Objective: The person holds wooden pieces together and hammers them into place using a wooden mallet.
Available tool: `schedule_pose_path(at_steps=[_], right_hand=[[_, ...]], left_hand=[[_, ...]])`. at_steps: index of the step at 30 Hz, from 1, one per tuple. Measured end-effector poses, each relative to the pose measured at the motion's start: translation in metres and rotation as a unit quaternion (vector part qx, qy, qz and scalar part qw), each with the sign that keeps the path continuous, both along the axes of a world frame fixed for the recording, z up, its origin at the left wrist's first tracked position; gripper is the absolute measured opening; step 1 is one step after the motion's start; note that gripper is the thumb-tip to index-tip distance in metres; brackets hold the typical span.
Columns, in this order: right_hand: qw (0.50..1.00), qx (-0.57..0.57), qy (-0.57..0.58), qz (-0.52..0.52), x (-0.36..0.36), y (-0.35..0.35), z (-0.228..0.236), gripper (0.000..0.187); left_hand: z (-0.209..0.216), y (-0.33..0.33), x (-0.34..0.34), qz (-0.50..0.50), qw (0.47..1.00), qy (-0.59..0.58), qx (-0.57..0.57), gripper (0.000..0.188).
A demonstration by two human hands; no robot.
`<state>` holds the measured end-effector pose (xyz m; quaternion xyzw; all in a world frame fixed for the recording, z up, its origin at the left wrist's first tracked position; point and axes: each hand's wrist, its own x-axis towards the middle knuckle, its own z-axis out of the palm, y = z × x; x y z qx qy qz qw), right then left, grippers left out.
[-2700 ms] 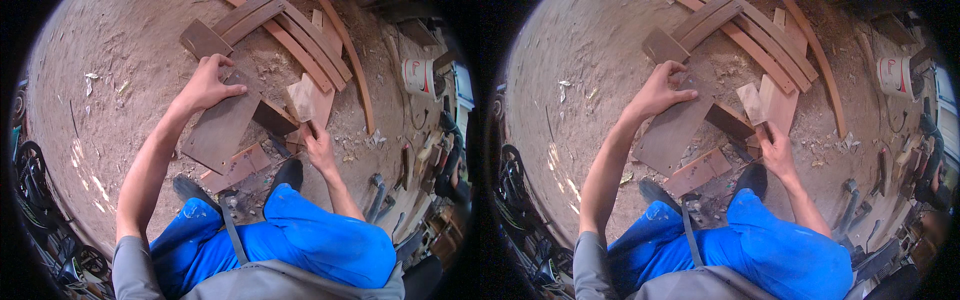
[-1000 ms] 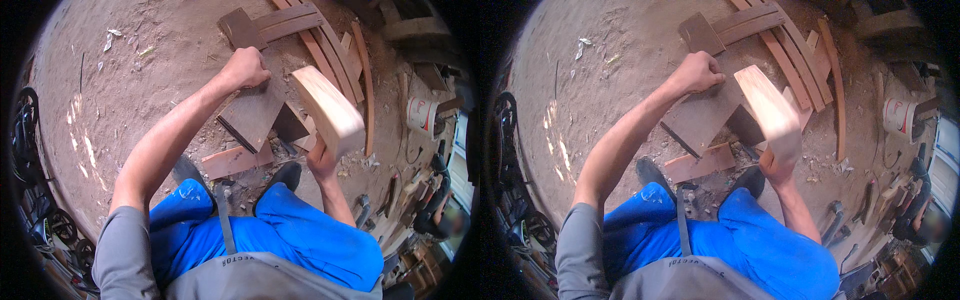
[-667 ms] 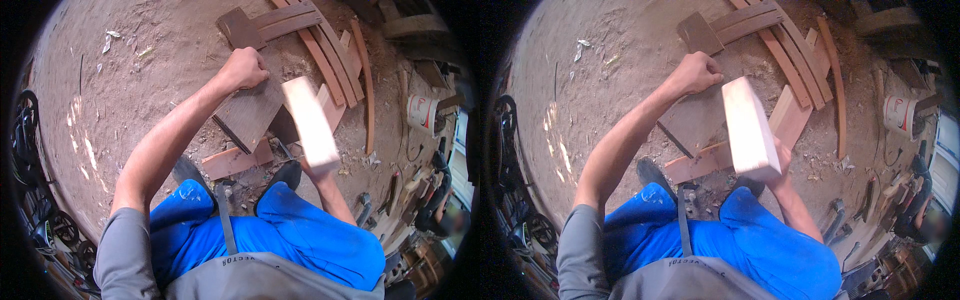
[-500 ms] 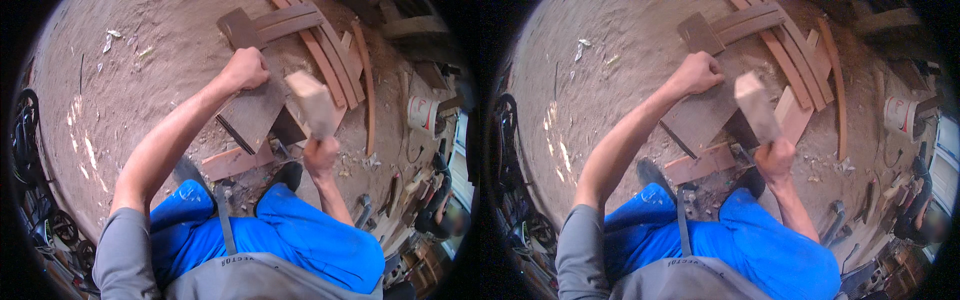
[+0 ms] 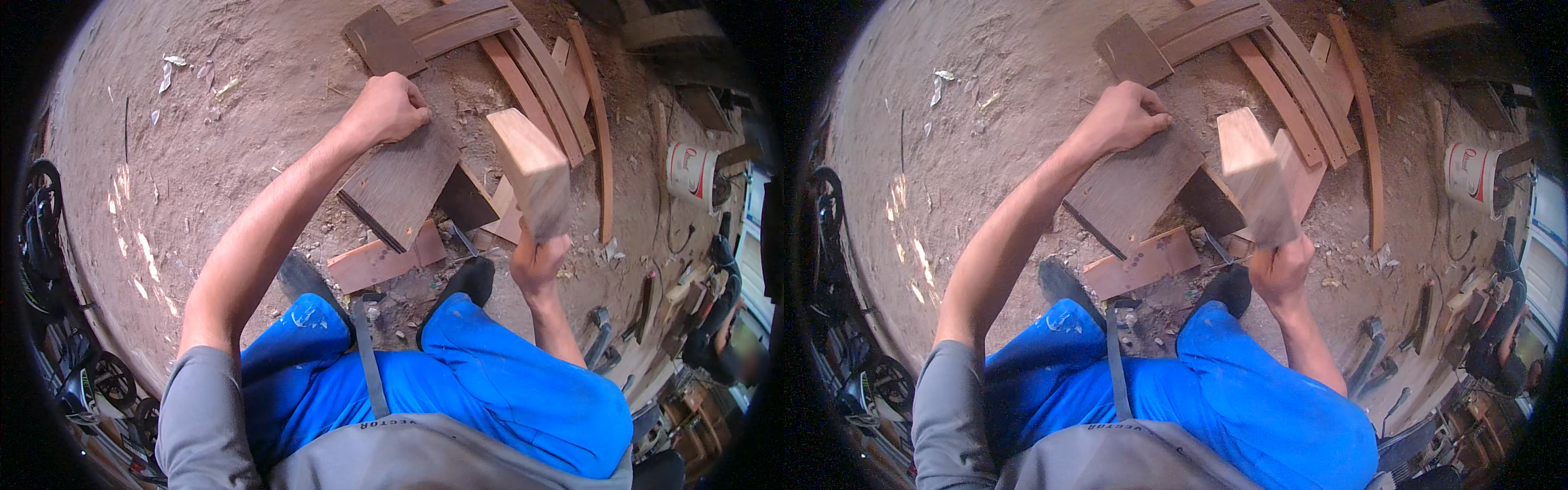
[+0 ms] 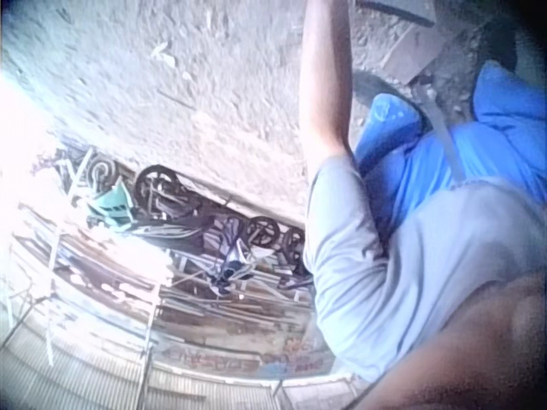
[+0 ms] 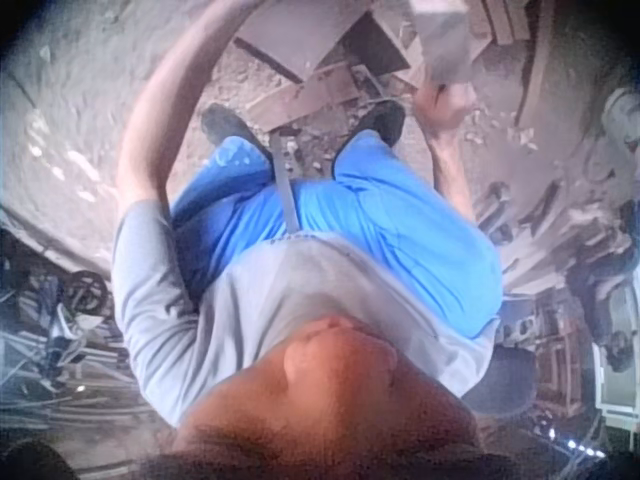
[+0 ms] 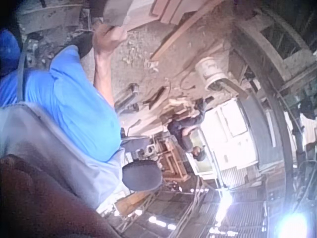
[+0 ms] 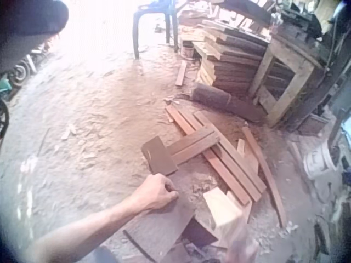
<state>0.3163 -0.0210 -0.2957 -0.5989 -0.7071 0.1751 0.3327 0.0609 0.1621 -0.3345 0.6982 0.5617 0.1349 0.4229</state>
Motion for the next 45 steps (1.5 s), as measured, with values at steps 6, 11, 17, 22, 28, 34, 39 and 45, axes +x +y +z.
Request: schedule_pose_path(at_steps=[6,11,17,22,28,34,39,45], right_hand=[[0.988,-0.151,-0.024,-0.008,-0.013,0.005,-0.027,0.014],[0.981,-0.126,0.048,-0.136,0.009,0.012,-0.016,0.022],[0.824,-0.326,0.443,-0.134,0.001,0.008,0.001,0.028],[0.873,-0.344,0.322,-0.125,0.013,0.027,0.018,0.036],[0.853,-0.014,0.481,-0.203,0.051,0.044,0.074,0.041],[0.998,-0.042,0.033,-0.021,-0.004,0.028,0.006,0.028],[0.879,-0.232,0.363,-0.203,0.045,0.023,0.036,0.032],[0.885,0.074,0.395,-0.234,0.027,0.039,0.042,0.033]], left_hand=[[0.004,0.000,0.001,-0.024,0.999,0.027,-0.028,0.027],[0.007,-0.005,-0.003,0.013,0.998,0.037,-0.044,0.030],[0.008,-0.008,-0.003,0.022,0.994,0.045,-0.093,0.039],[0.008,-0.007,-0.002,0.005,0.995,0.032,-0.091,0.041],[0.005,-0.010,-0.005,0.012,0.994,0.027,-0.103,0.039],[0.008,-0.007,-0.001,0.024,0.997,0.023,-0.075,0.036],[0.009,-0.007,0.000,0.010,0.997,0.027,-0.078,0.036],[0.012,-0.008,0.000,0.012,0.992,0.046,-0.117,0.037]])
